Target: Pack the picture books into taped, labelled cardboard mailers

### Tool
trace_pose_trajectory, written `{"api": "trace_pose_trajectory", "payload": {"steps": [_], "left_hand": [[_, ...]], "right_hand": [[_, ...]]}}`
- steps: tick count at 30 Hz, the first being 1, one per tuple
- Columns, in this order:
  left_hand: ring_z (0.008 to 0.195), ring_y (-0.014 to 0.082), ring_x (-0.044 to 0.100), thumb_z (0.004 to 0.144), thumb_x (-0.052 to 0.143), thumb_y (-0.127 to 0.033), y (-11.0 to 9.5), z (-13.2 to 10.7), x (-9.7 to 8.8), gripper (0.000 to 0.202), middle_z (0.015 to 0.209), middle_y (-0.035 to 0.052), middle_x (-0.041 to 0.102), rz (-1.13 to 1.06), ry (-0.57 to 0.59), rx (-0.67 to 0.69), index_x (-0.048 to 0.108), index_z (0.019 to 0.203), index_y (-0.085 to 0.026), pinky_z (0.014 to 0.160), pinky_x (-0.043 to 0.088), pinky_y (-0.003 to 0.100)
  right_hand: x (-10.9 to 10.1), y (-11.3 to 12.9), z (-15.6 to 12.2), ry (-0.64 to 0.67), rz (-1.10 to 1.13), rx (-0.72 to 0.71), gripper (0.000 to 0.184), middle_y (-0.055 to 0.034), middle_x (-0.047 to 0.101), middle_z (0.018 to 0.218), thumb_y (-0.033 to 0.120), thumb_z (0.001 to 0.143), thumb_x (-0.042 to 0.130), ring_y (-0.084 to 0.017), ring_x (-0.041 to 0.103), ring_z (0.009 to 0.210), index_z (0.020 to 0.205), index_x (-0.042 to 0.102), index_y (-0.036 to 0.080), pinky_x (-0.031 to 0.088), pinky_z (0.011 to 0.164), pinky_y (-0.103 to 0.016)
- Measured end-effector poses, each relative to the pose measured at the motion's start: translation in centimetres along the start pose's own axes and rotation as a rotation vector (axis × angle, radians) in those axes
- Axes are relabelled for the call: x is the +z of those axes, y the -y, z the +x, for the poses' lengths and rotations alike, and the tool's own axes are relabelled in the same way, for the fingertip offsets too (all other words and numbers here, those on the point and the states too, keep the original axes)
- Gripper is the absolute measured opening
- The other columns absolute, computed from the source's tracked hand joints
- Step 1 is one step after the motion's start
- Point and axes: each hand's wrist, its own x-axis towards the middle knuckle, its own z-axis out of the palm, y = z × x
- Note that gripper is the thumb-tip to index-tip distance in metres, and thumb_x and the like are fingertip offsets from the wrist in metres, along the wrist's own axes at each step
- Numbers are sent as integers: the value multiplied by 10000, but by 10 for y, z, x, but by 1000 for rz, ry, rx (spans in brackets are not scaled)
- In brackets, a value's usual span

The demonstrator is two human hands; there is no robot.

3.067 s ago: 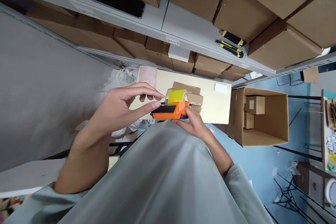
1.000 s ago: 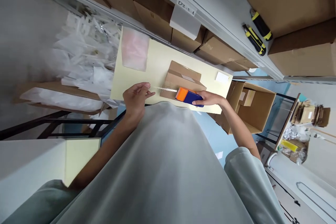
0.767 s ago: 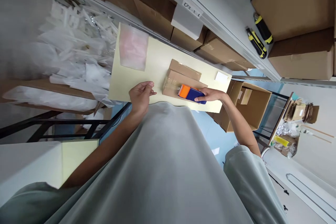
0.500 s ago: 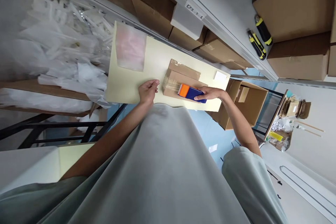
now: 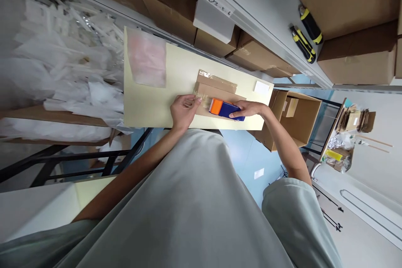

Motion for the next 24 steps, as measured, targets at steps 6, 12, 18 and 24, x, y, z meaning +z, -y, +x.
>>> {"api": "trace_pose_trajectory", "payload": {"steps": [6, 12, 18, 24], "left_hand": [[785, 155, 678, 838, 853, -301, -4, 5, 15, 147, 974, 48, 749, -51, -74, -38, 836, 926, -186, 817, 585, 288], [820, 175, 679, 793, 887, -308, -1, 8, 21, 166, 887, 25, 718, 27, -143, -41, 846, 900, -187, 863, 613, 329], [825, 143, 675, 783, 866, -165, -8, 14, 26, 54, 852, 17, 705, 88, -205, -72, 814, 778, -155, 871, 580, 285], [816, 125, 666, 790, 876, -110, -5, 17, 28, 80, 841, -2, 728, 123, -257, -91, 805, 798, -145, 877, 567, 277]], "right_hand": [[-9, -8, 9, 43, -65, -113, 599, -14, 700, 809, 765, 861, 792, -161, 619, 753, 860, 665, 179, 513, 711, -287], [-13, -16, 19, 117, -57, -258, 615, -16, 721, 768, 784, 866, 791, -170, 630, 730, 893, 750, 171, 503, 716, -299], [-28, -57, -15, 97, -38, -208, 613, -40, 756, 768, 765, 853, 828, -197, 701, 724, 940, 796, 159, 538, 720, -326], [-52, -168, -88, 3, 51, -108, 524, -52, 786, 770, 680, 794, 923, -234, 744, 762, 869, 822, 171, 568, 736, -355]]}}
